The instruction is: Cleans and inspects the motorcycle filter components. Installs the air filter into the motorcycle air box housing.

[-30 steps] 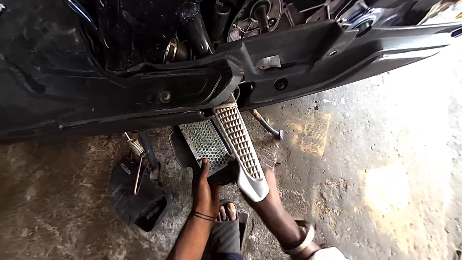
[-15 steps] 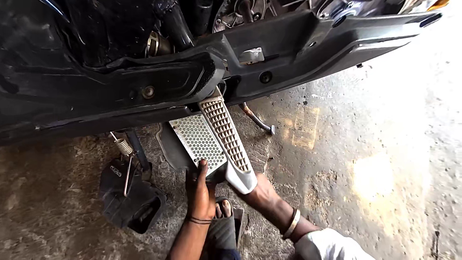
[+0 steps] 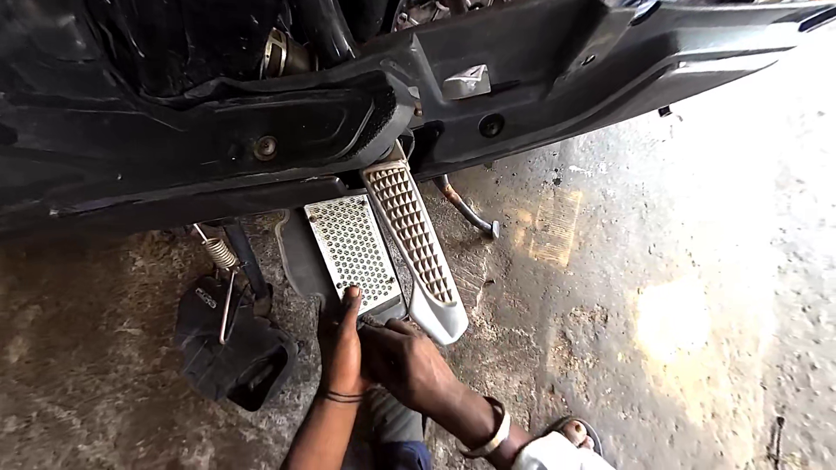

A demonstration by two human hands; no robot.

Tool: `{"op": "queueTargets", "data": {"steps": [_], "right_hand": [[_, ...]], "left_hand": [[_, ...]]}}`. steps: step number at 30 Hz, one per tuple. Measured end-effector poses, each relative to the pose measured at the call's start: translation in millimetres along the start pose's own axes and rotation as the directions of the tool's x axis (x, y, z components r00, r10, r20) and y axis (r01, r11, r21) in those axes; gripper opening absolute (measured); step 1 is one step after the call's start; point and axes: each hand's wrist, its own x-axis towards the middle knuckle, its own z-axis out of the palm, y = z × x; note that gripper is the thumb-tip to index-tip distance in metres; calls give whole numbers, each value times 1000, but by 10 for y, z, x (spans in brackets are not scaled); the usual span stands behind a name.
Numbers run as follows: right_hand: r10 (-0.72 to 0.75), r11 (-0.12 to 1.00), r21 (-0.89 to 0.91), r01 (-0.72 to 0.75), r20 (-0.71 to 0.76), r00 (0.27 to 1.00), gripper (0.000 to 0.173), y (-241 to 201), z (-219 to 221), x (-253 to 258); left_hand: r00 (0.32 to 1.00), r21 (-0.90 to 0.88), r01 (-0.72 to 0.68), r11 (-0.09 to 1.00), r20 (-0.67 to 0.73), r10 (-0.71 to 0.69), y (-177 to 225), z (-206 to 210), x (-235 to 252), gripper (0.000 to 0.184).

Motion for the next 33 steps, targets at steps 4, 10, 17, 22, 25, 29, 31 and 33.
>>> {"op": "queueTargets", "data": {"steps": [4,10,17,22,25,29,31,33], "right_hand": [[-257,912,-339,229,-39,966,24,396,-164,-109],[-572,713,-516,474,-39,819,10,621,-594,-38],[-731,553,-473,686,119,672,12,523,-914,167],[-701,594,-521,613,37,712,13,526,-1014,234],[-615,673,-560,483,-61,786,16,593,-1124,309],[-554,757,-496,427,-139,821,15,477,-904,196],[-582,755,-452,476,-127,803,12,366,-767,115],[-632,719,-436,542,-84,770,8,300,-648,63]], "left_hand": [[998,-95,56,994,-28,-59,-85,-44,29,30],[999,-36,43,998,-9,-44,-153,-161,66,31],[963,307,-268,913,97,250,-86,-409,184,38],[972,244,-188,951,189,143,-45,-512,136,32],[972,215,-99,972,230,48,-130,-571,35,37],[991,107,1,994,132,-15,-232,-507,-51,39],[995,56,1,998,100,-6,-245,-519,-8,40],[997,51,-31,998,69,27,-227,-572,46,36]]}}
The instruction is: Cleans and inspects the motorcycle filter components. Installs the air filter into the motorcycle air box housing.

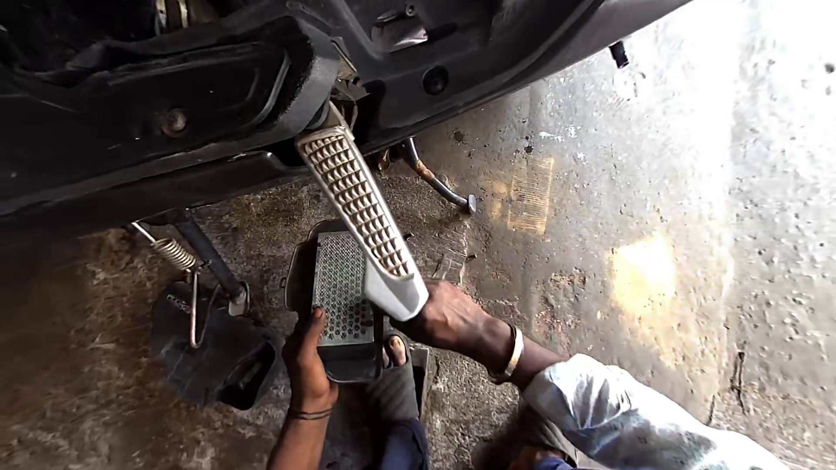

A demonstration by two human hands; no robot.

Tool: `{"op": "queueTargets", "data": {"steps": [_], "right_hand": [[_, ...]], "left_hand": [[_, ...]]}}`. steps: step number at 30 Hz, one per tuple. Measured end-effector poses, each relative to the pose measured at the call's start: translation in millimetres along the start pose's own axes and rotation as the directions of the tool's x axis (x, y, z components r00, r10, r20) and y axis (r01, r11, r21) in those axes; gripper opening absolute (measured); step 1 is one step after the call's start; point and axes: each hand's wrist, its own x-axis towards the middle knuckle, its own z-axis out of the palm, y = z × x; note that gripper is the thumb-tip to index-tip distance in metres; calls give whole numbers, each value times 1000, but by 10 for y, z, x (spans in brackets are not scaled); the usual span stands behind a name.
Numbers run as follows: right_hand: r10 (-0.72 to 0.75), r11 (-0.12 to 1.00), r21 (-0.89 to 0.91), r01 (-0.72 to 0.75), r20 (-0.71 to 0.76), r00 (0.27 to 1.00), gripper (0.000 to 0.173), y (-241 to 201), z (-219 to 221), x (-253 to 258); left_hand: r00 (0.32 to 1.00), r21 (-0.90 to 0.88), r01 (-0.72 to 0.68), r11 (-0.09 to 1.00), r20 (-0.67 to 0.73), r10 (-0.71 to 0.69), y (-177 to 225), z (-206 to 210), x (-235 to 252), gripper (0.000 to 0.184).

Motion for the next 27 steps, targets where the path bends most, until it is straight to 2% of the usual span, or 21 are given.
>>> {"op": "queueTargets", "data": {"steps": [4,8,12,16,19,21,22,23,24,25,26,27], "right_hand": [[-28,998,55,19,173,985,15,-85,171,-130],[-54,998,52,43,222,974,18,-111,211,-252],[-13,996,92,-3,171,985,18,-211,228,-332],[125,970,198,-142,97,987,14,-460,420,-335],[204,950,228,-213,61,977,18,-512,460,-190],[313,930,216,-297,-41,949,19,-429,364,-90],[438,877,258,-405,-84,895,16,-364,279,-33],[590,774,340,-534,-84,803,13,-292,170,40],[735,605,448,-658,2,678,14,-204,55,129],[826,388,570,-724,134,548,18,-111,-29,214],[851,164,659,-734,281,443,22,-64,-74,271],[828,-6,692,-722,409,384,27,-84,-112,306]], "left_hand": [[999,59,-25,998,-39,27,0,-115,-1,32],[997,55,50,997,-53,-47,-68,-134,-42,34],[986,-32,119,992,-115,-122,-61,-15,-36,36],[975,65,60,996,-218,-45,-53,50,95,38],[977,46,42,998,-213,-31,6,-13,129,38],[980,-19,57,998,-190,-59,48,33,113,39],[978,-48,68,997,-196,-76,65,80,105,39],[973,-68,90,994,-209,-103,85,129,94,39],[965,-84,123,989,-222,-139,98,175,84,40],[960,-101,155,983,-219,-174,97,207,65,42],[957,-120,187,975,-204,-208,88,236,27,43],[958,-140,213,967,-162,-235,75,267,-24,44]]}}
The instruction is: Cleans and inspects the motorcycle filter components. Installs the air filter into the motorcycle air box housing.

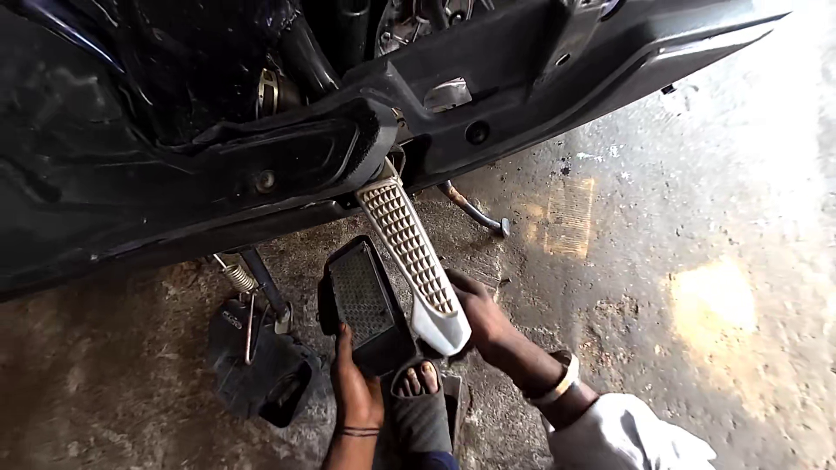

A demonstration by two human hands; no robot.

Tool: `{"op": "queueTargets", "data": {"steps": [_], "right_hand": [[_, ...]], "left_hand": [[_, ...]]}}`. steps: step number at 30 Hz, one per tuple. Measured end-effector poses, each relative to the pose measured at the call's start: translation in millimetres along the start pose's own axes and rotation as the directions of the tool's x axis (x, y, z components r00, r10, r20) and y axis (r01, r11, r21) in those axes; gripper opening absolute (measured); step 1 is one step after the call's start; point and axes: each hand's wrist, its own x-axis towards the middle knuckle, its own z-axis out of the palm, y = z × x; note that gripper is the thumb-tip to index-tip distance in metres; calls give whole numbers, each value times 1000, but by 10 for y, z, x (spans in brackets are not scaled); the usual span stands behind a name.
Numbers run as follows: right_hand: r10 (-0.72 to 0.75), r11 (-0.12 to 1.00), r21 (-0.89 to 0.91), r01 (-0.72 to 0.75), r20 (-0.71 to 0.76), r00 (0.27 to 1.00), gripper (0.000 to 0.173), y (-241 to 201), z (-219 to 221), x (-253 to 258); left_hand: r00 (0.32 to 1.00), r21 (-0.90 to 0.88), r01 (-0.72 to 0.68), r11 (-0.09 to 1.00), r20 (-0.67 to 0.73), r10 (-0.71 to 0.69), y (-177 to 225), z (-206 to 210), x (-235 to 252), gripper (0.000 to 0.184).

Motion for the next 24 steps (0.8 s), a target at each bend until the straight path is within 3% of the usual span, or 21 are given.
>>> {"op": "queueTargets", "data": {"steps": [2,5,8,11,13,15,16,17,19,20,21,22,23,24], "right_hand": [[125,992,8,-127,106,986,39,-92,85,-120],[65,958,-284,-34,98,993,45,-19,142,-102],[71,935,-356,4,198,978,55,144,19,61],[90,908,-417,30,264,960,60,175,-74,52],[25,892,-445,75,214,977,47,76,-147,47],[-50,851,-505,145,196,979,37,-90,-261,63],[-71,816,-549,180,214,974,35,-170,-326,59],[-79,775,-592,220,254,964,35,-245,-391,49],[-111,697,-620,361,405,908,28,-361,-505,24],[-99,681,-606,413,482,871,24,-416,-539,-2],[-74,672,-590,448,549,833,21,-467,-553,-35],[-45,672,-573,469,601,798,20,-522,-552,-65],[-6,681,-561,470,637,771,23,-576,-543,-89],[25,684,-565,462,651,759,28,-615,-530,-109]], "left_hand": [[991,-18,53,998,125,-50,-58,79,-132,49],[966,-23,133,991,227,-125,-185,63,-187,56],[927,-60,70,996,373,-43,-326,-153,-68,57],[887,77,68,995,452,-96,-282,-255,-108,53],[786,333,38,942,572,-234,-149,-293,-113,51],[639,601,-197,775,678,-363,97,-299,-178,46],[585,628,-331,705,723,-369,263,-287,-271,45],[536,554,-468,688,797,-278,420,-266,-383,42],[436,262,-700,665,894,107,660,-180,-530,34],[408,232,-824,517,876,257,749,-123,-549,35],[396,313,-909,275,854,337,805,-82,-518,46],[378,387,-921,45,861,341,816,-44,-411,64],[401,440,-892,-100,875,271,813,-20,-283,79],[464,481,-866,-137,875,140,819,-4,-176,83]]}}
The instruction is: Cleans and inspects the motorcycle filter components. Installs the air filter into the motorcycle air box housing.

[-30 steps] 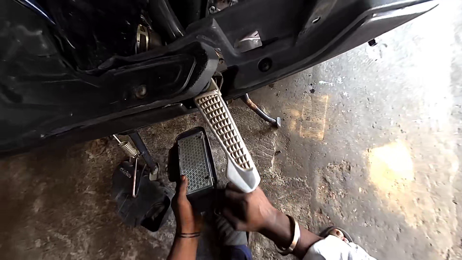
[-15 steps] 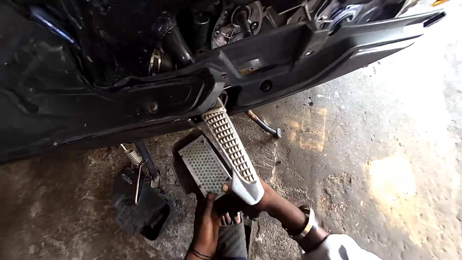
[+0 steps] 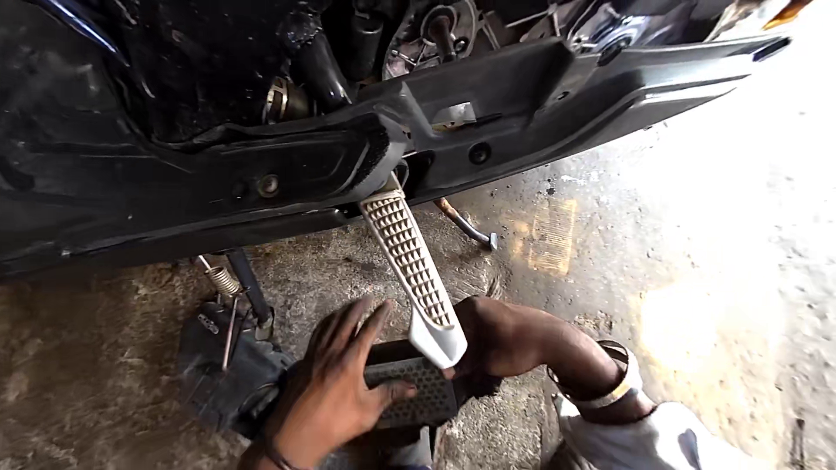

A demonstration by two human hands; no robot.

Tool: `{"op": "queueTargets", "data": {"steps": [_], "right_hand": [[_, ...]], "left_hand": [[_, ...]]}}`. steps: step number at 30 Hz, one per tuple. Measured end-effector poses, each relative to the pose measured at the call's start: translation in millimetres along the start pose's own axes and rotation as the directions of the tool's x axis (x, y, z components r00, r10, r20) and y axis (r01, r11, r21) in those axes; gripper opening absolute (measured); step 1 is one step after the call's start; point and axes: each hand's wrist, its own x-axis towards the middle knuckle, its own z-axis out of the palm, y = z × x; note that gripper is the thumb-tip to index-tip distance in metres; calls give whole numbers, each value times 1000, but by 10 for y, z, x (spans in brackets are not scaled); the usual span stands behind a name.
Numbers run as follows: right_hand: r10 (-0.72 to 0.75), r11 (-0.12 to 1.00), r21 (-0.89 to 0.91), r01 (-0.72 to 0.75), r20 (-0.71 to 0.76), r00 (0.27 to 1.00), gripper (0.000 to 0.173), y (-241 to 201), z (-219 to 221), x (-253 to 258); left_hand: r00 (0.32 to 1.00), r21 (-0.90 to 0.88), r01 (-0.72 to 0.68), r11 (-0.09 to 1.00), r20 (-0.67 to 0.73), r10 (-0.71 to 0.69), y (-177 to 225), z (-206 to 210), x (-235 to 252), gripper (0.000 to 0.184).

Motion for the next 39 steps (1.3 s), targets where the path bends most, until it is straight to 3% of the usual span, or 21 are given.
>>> {"op": "queueTargets", "data": {"steps": [2,4,6,8,9,12,14,17,19,21,23,26,30,34,36,39], "right_hand": [[24,1000,-8,-24,-44,999,46,-8,-5,-8],[58,995,-62,-80,-293,954,57,110,16,22],[128,957,-127,-262,-625,770,48,244,17,56],[196,922,-72,-380,-760,620,38,325,-35,-17],[233,919,-27,-393,-768,596,34,337,-65,-64],[363,927,200,-318,-692,624,39,332,19,-113],[361,933,252,-259,-638,680,40,260,113,-61],[204,969,24,-246,-634,746,25,135,254,121],[-28,972,-192,-133,-663,748,18,150,381,273],[-292,917,-399,16,-642,708,22,265,463,364],[-373,875,-479,64,-584,721,29,362,435,357],[-334,862,-507,12,-550,765,29,460,363,325],[-253,911,-412,-9,-575,778,46,457,357,319],[-151,971,-238,-33,-713,684,44,482,564,402],[-40,978,-169,-125,-734,678,45,517,698,433],[-114,959,-257,-121,-736,667,41,522,867,413]], "left_hand": [[936,-157,113,981,349,-52,-154,15,172,67],[881,-259,189,947,470,-48,-282,134,260,62],[913,-228,209,951,395,-106,-314,258,236,67],[970,-244,177,954,210,-126,-318,411,173,68],[979,-277,173,945,150,-136,-316,456,155,67],[983,-373,180,910,101,-153,-285,512,100,61],[983,-394,183,901,84,-163,-261,552,79,57],[979,-386,200,901,38,-201,-224,631,60,53],[978,-401,195,895,6,-211,-210,646,74,52],[976,-433,174,885,-44,-213,-235,655,58,51],[968,-440,119,890,-148,-203,-293,670,5,50],[925,-426,86,901,-303,-231,-315,607,-77,46],[885,-427,77,901,-386,-259,-277,536,-42,42],[802,-507,127,853,-453,-388,-102,642,-6,35],[750,-555,156,817,-472,-464,-44,712,18,32],[744,-571,172,803,-459,-486,-58,726,-7,30]]}}
